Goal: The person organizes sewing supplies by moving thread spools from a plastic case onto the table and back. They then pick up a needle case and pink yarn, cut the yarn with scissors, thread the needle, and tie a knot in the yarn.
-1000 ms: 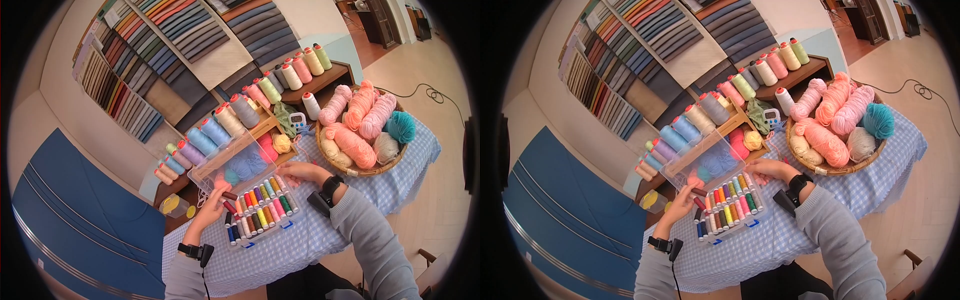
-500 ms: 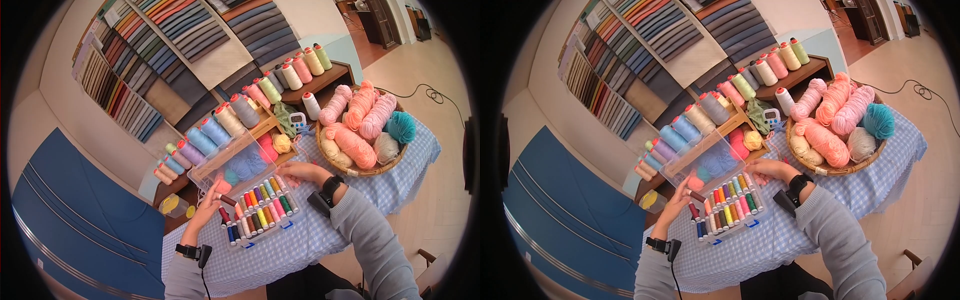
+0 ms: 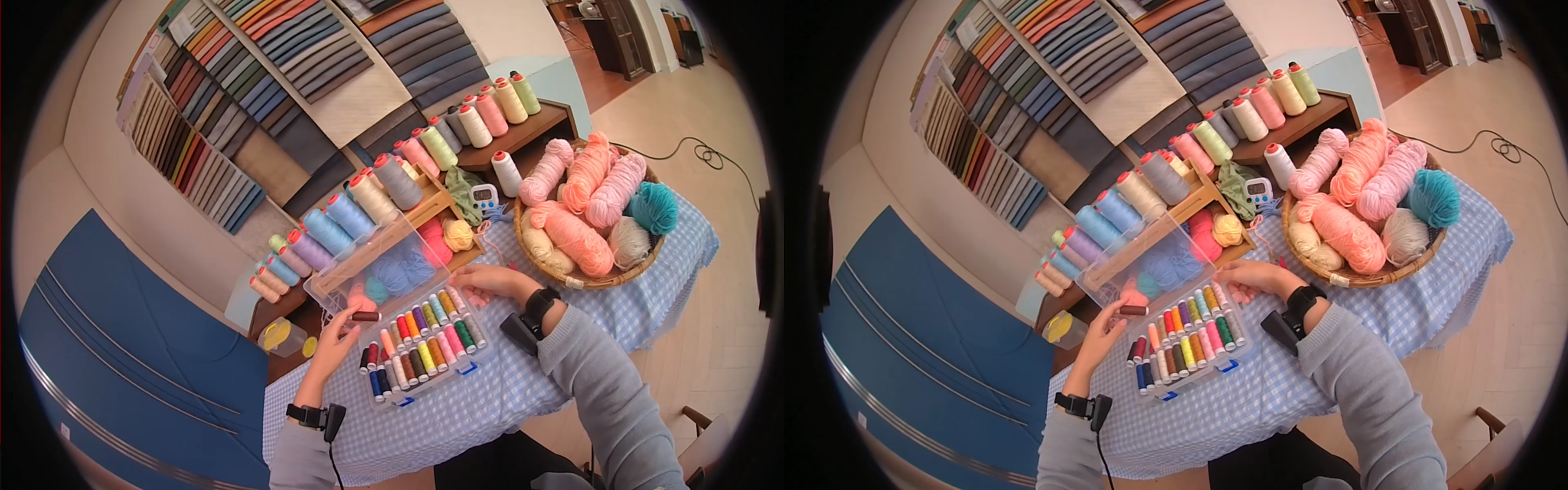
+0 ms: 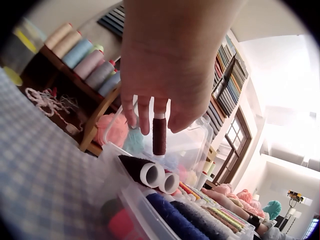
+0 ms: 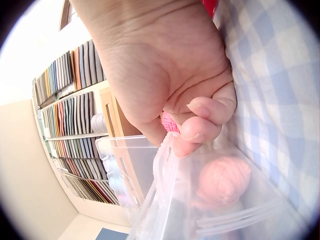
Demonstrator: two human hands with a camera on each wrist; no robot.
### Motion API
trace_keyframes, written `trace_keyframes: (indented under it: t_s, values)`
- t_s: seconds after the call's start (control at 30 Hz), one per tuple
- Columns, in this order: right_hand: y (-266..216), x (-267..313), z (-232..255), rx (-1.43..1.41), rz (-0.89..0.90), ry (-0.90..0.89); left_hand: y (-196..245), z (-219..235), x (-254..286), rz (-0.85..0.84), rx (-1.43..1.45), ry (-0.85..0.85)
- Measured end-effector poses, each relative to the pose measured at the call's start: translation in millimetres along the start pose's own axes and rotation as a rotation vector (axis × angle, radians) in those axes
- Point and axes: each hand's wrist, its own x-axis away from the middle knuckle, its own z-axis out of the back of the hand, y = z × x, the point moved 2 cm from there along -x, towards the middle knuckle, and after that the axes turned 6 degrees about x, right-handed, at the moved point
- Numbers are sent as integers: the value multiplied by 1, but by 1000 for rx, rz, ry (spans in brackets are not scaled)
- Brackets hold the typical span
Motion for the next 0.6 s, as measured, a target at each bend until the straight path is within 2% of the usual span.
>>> trace_keyframes:
  t_s: [0.13,0.2,0.33,0.6]
  values:
    - [2,-2,1,5,2,-2,14,5,14,5,-87,3]
    - [1,-2,1,10,2,-5,22,3,24,-107,-306,-48]
    - [-1,0,0,32,1,3,27,0,47,-133,-437,-97]
    - [-3,2,-1,61,1,26,13,4,86,59,-531,-131]
